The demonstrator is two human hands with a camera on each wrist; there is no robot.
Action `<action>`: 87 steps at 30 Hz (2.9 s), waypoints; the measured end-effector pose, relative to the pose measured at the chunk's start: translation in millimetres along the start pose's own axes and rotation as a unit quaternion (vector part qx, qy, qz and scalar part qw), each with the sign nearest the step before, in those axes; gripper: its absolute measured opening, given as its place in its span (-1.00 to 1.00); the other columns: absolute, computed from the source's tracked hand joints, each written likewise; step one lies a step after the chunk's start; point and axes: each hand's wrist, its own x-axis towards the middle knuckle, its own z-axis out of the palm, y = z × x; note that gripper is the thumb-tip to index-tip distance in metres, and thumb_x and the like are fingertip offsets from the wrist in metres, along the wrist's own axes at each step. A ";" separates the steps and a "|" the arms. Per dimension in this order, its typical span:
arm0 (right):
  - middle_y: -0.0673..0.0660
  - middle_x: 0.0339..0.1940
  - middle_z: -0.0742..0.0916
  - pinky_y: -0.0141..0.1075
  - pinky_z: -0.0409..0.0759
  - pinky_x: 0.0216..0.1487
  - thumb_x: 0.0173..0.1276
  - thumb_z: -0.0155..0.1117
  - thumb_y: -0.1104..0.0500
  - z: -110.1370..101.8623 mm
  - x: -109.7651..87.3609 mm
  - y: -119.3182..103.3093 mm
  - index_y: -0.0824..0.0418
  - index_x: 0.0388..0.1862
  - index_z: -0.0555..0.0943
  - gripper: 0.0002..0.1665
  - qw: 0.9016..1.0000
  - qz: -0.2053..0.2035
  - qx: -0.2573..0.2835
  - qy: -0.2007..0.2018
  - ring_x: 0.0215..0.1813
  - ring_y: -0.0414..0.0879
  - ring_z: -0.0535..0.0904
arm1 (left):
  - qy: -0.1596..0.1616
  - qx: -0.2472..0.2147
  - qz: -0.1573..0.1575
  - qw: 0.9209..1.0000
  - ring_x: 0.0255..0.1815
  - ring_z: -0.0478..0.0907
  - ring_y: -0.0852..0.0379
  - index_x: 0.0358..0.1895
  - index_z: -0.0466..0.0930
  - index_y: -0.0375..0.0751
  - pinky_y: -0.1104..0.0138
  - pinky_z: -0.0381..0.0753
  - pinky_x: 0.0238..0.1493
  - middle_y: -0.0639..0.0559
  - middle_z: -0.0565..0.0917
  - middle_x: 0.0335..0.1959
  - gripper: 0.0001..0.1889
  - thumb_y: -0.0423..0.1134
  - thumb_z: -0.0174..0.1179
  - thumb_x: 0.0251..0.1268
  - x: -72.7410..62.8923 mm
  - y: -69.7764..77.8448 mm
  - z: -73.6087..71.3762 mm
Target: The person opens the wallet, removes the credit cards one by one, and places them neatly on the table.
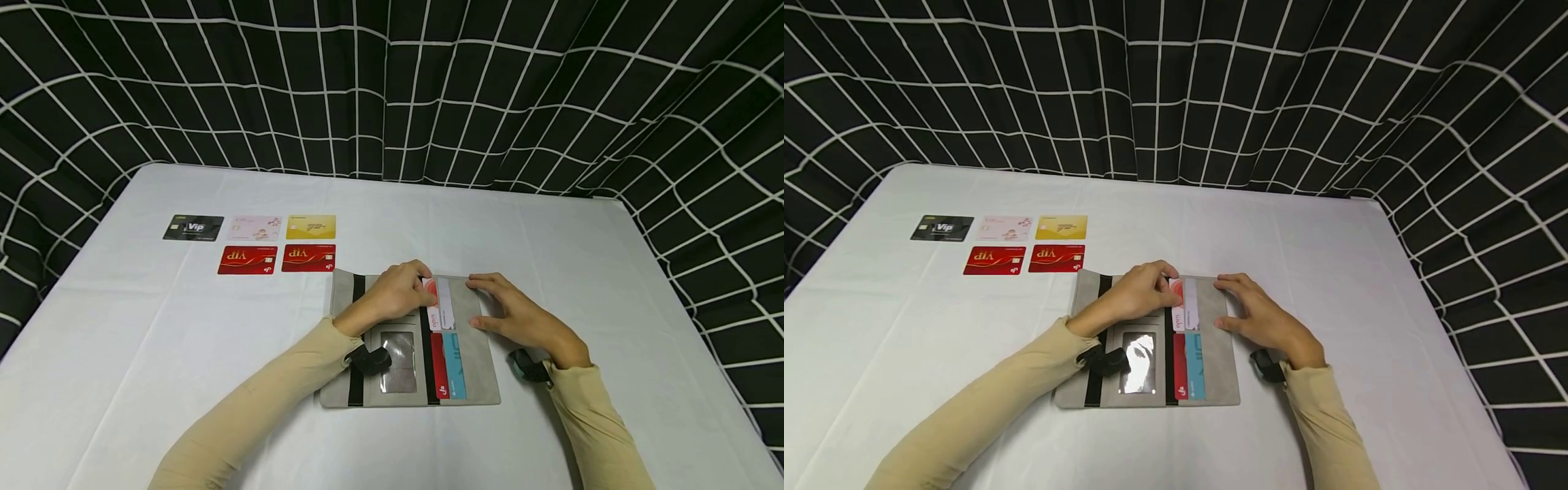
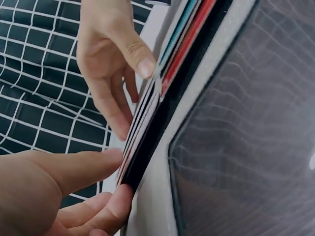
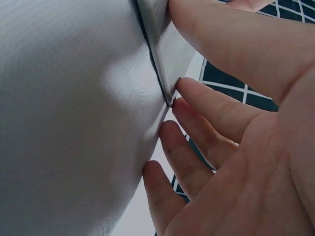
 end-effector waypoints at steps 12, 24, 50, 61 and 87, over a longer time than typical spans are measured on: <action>0.33 0.46 0.31 0.28 0.11 0.47 0.29 0.41 0.18 0.1 0.2 -1.0 0.38 0.43 0.32 -0.20 1.000 0.012 0.003 -0.004 0.51 0.29 0.16 | -0.013 0.012 -0.002 1.000 -0.42 0.48 0.21 0.22 0.44 -0.38 0.36 0.43 -0.22 0.01 0.68 -0.46 -0.45 -0.27 0.40 0.20 -0.9 1.3 -0.2; 0.32 0.46 0.33 0.26 0.13 0.47 0.27 0.42 0.21 0.6 0.4 -0.5 0.38 0.42 0.33 -0.21 1.000 0.008 0.002 0.001 0.50 0.27 0.18 | -0.023 0.006 0.004 1.000 -0.35 0.53 0.18 0.22 0.43 -0.37 0.29 0.51 -0.05 0.00 0.69 -0.45 -0.45 -0.30 0.40 0.18 -2.2 -5.5 -7.3; 0.32 0.47 0.32 0.27 0.14 0.47 0.29 0.41 0.17 0.3 -1.5 -3.5 0.37 0.42 0.33 -0.21 1.000 0.011 -0.003 0.000 0.50 0.27 0.17 | -0.004 0.020 -0.010 1.000 -0.35 0.47 0.14 0.14 0.43 -0.32 0.37 0.42 -0.24 -0.03 0.59 -0.37 -0.48 -0.30 0.42 0.15 -12.8 -8.9 -13.9; 0.32 0.47 0.32 0.27 0.14 0.46 0.29 0.41 0.15 0.8 -1.2 -3.8 0.37 0.42 0.33 -0.21 1.000 0.012 -0.007 -0.003 0.49 0.27 0.18 | -0.036 0.005 -0.004 0.999 -0.30 0.52 0.09 0.16 0.42 -0.28 0.36 0.46 -0.27 -0.10 0.60 -0.27 -0.46 -0.30 0.42 0.13 -15.2 -14.7 -21.0; 0.32 0.47 0.31 0.29 0.12 0.45 0.30 0.41 0.15 0.6 -1.9 -3.1 0.37 0.43 0.32 -0.20 1.000 0.013 -0.005 0.000 0.51 0.29 0.16 | -0.093 0.011 0.065 0.993 -0.09 0.54 0.06 0.34 0.38 -0.16 0.31 0.56 -0.08 -0.13 0.63 0.02 -0.38 -0.36 0.30 0.17 -31.3 -22.7 -36.5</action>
